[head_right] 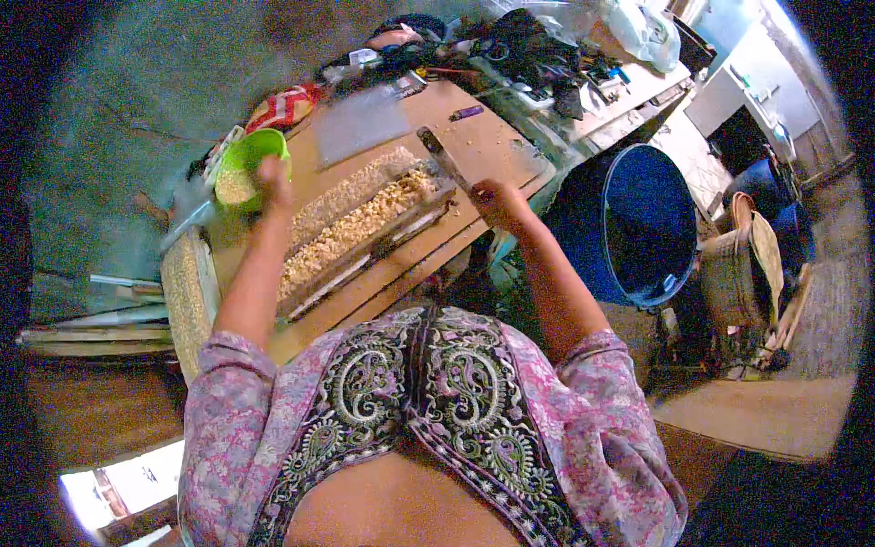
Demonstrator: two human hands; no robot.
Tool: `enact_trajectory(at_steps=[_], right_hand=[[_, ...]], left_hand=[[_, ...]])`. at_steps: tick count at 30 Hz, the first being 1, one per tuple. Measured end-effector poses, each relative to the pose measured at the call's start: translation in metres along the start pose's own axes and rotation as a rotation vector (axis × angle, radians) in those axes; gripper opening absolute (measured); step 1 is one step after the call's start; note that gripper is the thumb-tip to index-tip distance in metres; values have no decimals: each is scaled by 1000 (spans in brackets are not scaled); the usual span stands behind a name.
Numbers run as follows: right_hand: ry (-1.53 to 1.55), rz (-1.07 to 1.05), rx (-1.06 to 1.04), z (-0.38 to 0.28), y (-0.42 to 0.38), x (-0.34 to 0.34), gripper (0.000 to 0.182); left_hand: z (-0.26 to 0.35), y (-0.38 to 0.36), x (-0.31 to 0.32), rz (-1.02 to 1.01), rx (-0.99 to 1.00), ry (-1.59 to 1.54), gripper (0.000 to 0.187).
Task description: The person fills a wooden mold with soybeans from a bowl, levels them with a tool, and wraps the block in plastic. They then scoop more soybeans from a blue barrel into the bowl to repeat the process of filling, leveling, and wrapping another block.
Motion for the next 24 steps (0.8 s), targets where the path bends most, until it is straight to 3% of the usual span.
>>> enact_trajectory(at_steps=[1, 2, 3, 5, 8, 10, 12, 13, 20, 24], right_hand=[[55, -48, 20, 6, 5, 0, 12], [110, -98, 40, 9, 7, 1, 12], [192, -196, 98, -5, -1, 2, 15], [239, -233, 144, 2, 2, 10, 16], [339, -308, 214, 17, 7, 22, 20], [392, -356, 244, 36, 7, 35, 22], [206, -263, 133, 52, 7, 41, 23], [354, -302, 204, 30, -10, 40, 22], [387, -284, 197, 22, -33, 49, 22], [528, -242, 217, 24, -33, 46, 24]], left_hand=[[25, -32, 37, -110, 115, -113, 35], [66, -56, 53, -414, 68, -189, 35], [90, -85, 71, -516, 238, -5, 32], [114, -118, 95, -621, 559, 401, 29], [119, -144, 107, -735, 563, 553, 29], [112, -155, 112, -718, 509, 677, 26], [123, -165, 104, -590, 626, 636, 23], [129, -167, 100, -505, 749, 674, 18], [127, -171, 84, -492, 682, 517, 17], [106, -161, 58, -451, 504, 351, 25]])
Point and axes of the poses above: each hand's wrist, its own y-axis towards the middle knuckle, its own x-axis out of the palm, z = x × y, the point moved 5 cm from there along y, towards the middle knuckle, and after that the axes turned 4 degrees about x, right-handed, at the moved point
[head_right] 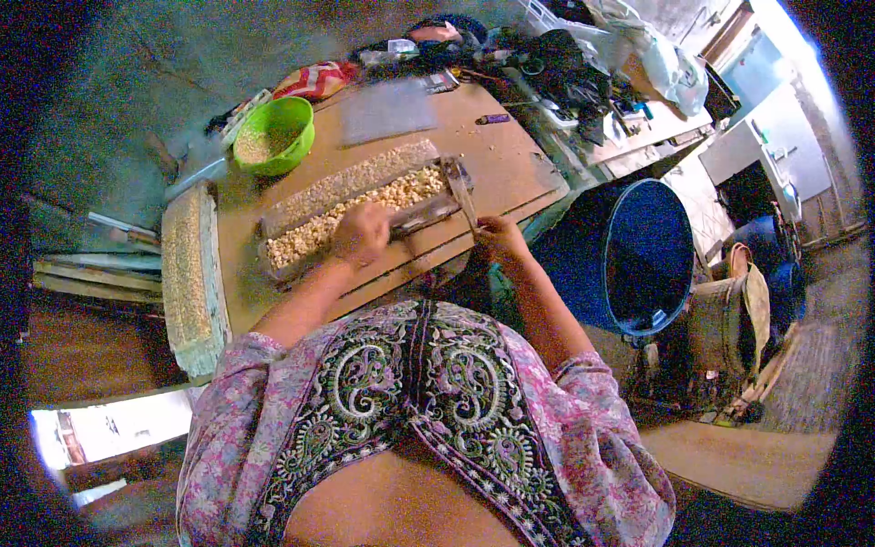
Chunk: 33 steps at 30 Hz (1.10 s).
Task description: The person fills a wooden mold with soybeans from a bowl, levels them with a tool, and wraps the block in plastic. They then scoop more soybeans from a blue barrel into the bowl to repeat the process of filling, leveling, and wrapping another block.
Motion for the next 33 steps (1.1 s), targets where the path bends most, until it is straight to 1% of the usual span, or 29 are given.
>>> enact_trajectory(at_steps=[2, 3, 5, 6, 7, 8, 9, 10, 11, 12, 14, 15, 17, 18, 20, 21, 23, 24, 26, 27, 28, 30, 31, 32, 33], right_hand=[[63, 20, 29, 4, -1, 7, 27], [28, -8, 41, 4, -2, 17, 26], [-32, -46, 36, 2, -7, 41, 26], [-86, -77, 26, -1, -9, 51, 25], [-167, -161, -17, 3, -4, 59, 23], [-168, -168, -16, 5, -5, 70, 23], [-119, -192, 4, 8, -8, 86, 23], [-71, -215, 24, 10, -10, 98, 22], [-155, -266, 18, 16, -5, 105, 21], [-159, -277, 22, 14, -10, 113, 21], [-103, -61, -54, 1, -14, 104, 20], [-41, -90, -7, 1, -14, 105, 20], [-34, -122, 18, -4, -21, 113, 20], [-26, -143, 41, -3, -23, 119, 20], [-61, -174, 14, 6, -17, 134, 20], [-97, -197, -16, 3, -18, 148, 20], [-158, -260, -36, -6, -27, 171, 19], [-157, -268, -37, 2, -24, 182, 19], [-131, -336, -87, 21, -14, 204, 17], [-139, -421, 83, -8, -40, 218, 16], [-138, -423, 83, -5, -38, 226, 16], [-344, -475, -16, -2, -36, 244, 19], [-420, -453, -84, -6, -38, 249, 21], [-420, -452, -86, -9, -41, 254, 21], [-486, -428, -96, -20, -49, 260, 19]], left_hand=[[-22, -14, -19, 176, -169, 82, 22], [-30, -21, -24, 177, -177, 84, 22], [-45, -39, -43, 335, -234, 135, 30], [-47, -46, -52, 336, -240, 139, 30], [-49, -54, -64, 334, -298, 262, 36], [-51, -64, -75, 332, -354, 384, 42], [-53, -73, -84, 331, -361, 388, 42], [-57, -83, -93, 356, -466, 416, 47], [-62, -94, -101, 382, -572, 444, 52], [-64, -101, -106, 381, -583, 449, 52], [-67, -109, -111, 441, -719, 476, 57], [-70, -114, -111, 440, -728, 482, 57], [-84, -130, -108, 456, -840, 425, 55], [-92, -139, -107, 454, -847, 431, 55], [-116, -156, -97, 449, -955, 88, 53], [-117, -157, -99, 452, -958, 94, 53], [-123, -166, -96, 444, -1102, -51, 42], [-130, -171, -96, 448, -1106, -44, 42], [-143, -178, -87, 485, -1020, -60, 29], [-139, -177, -92, 508, -1057, -105, 23], [-141, -179, -91, 507, -1059, -103, 23], [-149, -185, -85, 575, -1076, -157, 22], [-152, -185, -84, 575, -1073, -157, 22], [-155, -184, -83, 537, -1066, -109, 23], [-156, -184, -83, 498, -1060, -62, 23]])
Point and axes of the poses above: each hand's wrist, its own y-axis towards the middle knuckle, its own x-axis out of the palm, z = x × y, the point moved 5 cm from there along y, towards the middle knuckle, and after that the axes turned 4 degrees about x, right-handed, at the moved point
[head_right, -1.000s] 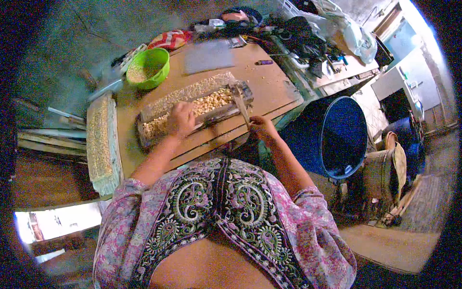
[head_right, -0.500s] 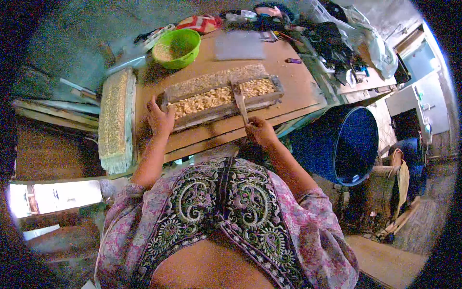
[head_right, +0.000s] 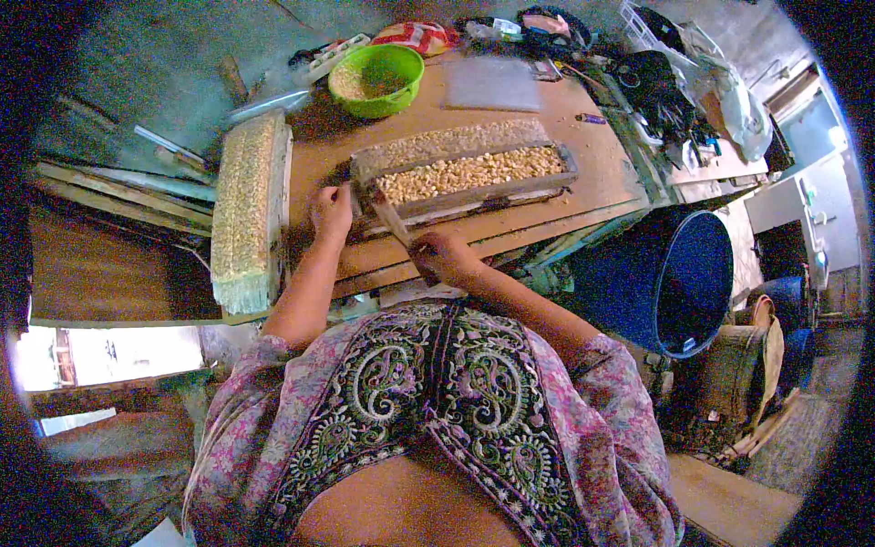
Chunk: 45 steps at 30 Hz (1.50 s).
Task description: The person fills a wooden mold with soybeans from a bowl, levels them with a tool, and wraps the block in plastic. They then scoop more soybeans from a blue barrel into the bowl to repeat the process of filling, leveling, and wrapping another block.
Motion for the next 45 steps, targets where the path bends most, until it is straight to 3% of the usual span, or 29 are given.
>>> enact_trajectory(at_steps=[5, 7, 10, 14, 16, 19, 23, 26, 29, 31, 32, 33, 34, 35, 38, 39, 41, 45], right_hand=[[-68, 40, -36, 8, 4, 9, 18], [-152, 31, 45, 4, -4, 3, 21], [-99, 108, 6, 8, -6, -5, 20], [161, 16, -19, 9, 0, 1, 20], [-87, 183, -250, 3, 6, 3, 15], [17, 50, -64, 4, 6, 13, 14], [-27, 102, -44, 5, -1, 3, 12], [115, -4, -28, 11, 1, 7, 17], [-68, 111, -20, -2, -6, -3, 12], [208, 68, -36, 2, -8, -12, 11], [211, 86, -28, 10, -8, -20, 11], [233, 86, -19, 21, -5, -28, 10], [253, 87, -11, 28, -4, -40, 8], [254, 109, -7, 25, -10, -55, 8], [324, 414, -67, 26, -25, -127, 8], [324, 481, -105, 39, -21, -158, 9], [593, 687, -222, 67, -22, -218, 10], [270, 914, -52, 94, -39, -294, 17]], left_hand=[[29, 4, -9, -70, 49, 98, 20], [42, 7, -9, -60, 253, 175, 15], [53, 12, -9, -110, 383, 227, 11], [3, 35, 24, -206, 286, 146, 15], [21, 28, 3, -201, 163, 248, 20], [18, 26, -4, -214, 28, 256, 26], [7, 30, 5, -124, 79, 185, 28], [24, 19, -9, -119, 18, 197, 28], [18, 23, 0, -145, -1, 132, 32], [28, 10, -5, -66, -58, -72, 35], [37, 3, -5, -212, -23, -1, 38], [31, -5, 3, -229, -12, -10, 38], [24, -10, 11, -120, 106, 51, 41], [23, -16, 13, -6, 222, 109, 45], [32, -33, 18, -33, 325, 229, 57], [39, -38, 16, -41, 332, 220, 57], [50, -42, 12, -110, 224, 595, 60], [63, -42, 17, -201, 176, 714, 59]])
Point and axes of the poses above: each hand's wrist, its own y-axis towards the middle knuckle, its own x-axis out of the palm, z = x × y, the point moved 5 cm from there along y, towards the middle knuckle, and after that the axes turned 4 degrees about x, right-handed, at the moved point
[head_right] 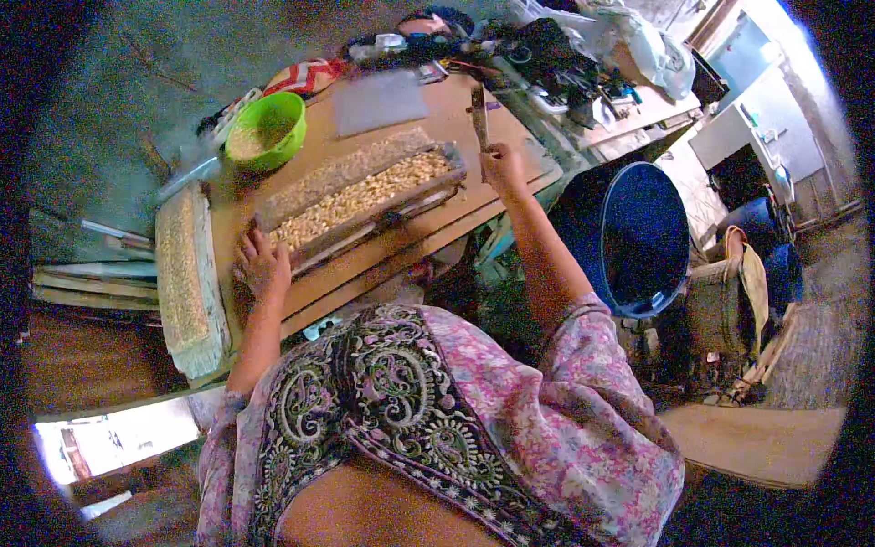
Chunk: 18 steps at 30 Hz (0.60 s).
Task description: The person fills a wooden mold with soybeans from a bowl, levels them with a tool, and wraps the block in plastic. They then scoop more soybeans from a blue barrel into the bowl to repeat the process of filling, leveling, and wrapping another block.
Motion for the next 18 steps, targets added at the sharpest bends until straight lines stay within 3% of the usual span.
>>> enact_trajectory(at_steps=[2, 3, 5, 8, 10, 12, 13, 15, 18], right_hand=[[-536, -5, 61, 47, 37, -10, 19], [-532, -12, 57, 67, 52, -10, 19], [-936, -74, -17, 98, 76, -4, 22], [-954, -43, -9, 110, 85, 3, 25], [-991, -148, -67, 88, 68, 10, 26], [-877, 116, -245, 74, 63, 13, 30], [-927, -39, -157, 65, 56, 23, 33], [-1027, -27, -473, 65, 40, 47, 33], [-1096, -23, -635, -11, -25, 54, 31]], left_hand=[[9, -4, -9, 9, -33, 104, 60], [13, -5, -10, 12, -39, 109, 60], [20, -6, -9, 16, -66, 84, 61], [32, -7, -10, -22, -100, 124, 62], [36, -10, -10, -8, -106, 156, 62], [36, -11, -7, 4, -113, 190, 63], [36, -11, -5, 24, -103, 201, 63], [36, -12, -1, 42, -96, 212, 64], [40, -11, 1, 88, -77, 195, 63]])
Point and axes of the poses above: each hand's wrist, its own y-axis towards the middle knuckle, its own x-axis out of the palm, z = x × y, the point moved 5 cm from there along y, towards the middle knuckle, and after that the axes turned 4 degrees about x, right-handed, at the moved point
